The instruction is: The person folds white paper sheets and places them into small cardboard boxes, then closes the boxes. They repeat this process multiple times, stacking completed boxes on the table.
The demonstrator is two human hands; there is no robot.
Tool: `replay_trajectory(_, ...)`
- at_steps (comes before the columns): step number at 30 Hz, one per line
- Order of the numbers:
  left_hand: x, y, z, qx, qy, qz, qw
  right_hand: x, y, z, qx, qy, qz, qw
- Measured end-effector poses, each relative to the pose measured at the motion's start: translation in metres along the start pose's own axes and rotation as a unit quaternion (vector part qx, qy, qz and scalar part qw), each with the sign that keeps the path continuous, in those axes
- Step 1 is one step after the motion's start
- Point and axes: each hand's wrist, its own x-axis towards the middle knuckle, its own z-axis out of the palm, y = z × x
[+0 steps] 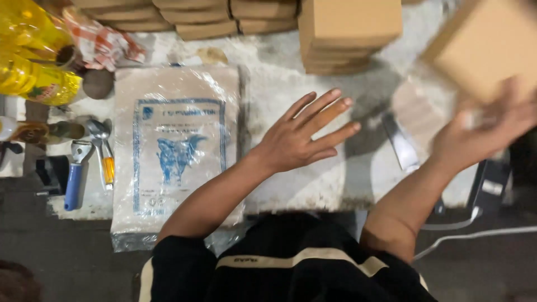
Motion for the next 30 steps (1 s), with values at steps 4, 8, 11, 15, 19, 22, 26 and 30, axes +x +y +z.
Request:
replay_trajectory(4, -0.036, 0.038, 0.028, -0.021, -0.156, 0.028, 0.987, -0.1, -0.138, -0.055, -0.07, -0.262, 0.189, 0.944)
replay_trajectory(8, -0.108, 0.074, 0.058, -0.071, -0.144, 0.075, 0.984, -0.179, -0.179, -0.103, -0.044, -0.365, 0.212, 0.906)
replay_trajectory(11, -0.117, 0.101, 0.036, -0.176, -0.083, -0.016, 0.981, -0.226, -0.157, -0.134, 0.005, -0.325, 0.29, 0.9)
replay_trajectory(15, -0.109, 0.085, 0.055, -0.213, 0.038, -0.115, 0.97, -0.209, -0.181, -0.122, -0.029, -0.324, 0.281, 0.903)
replay_trajectory(19, -0.071, 0.043, 0.062, -0.3, -0.021, -0.563, 0.77, -0.204, -0.172, -0.12, -0.027, -0.415, 0.167, 0.894)
replay_trajectory(22, -0.072, 0.024, 0.072, -0.335, -0.046, -0.64, 0.69, -0.178, -0.149, -0.127, 0.015, -0.449, 0.166, 0.878)
replay_trajectory(26, -0.077, 0.008, 0.069, -0.338, -0.037, -0.674, 0.656, -0.129, -0.03, -0.137, -0.183, -0.235, 0.135, 0.945)
replay_trajectory(30, -0.075, 0.022, 0.03, -0.314, -0.077, -0.642, 0.696, -0.093, 0.084, -0.137, -0.23, -0.319, 0.049, 0.918)
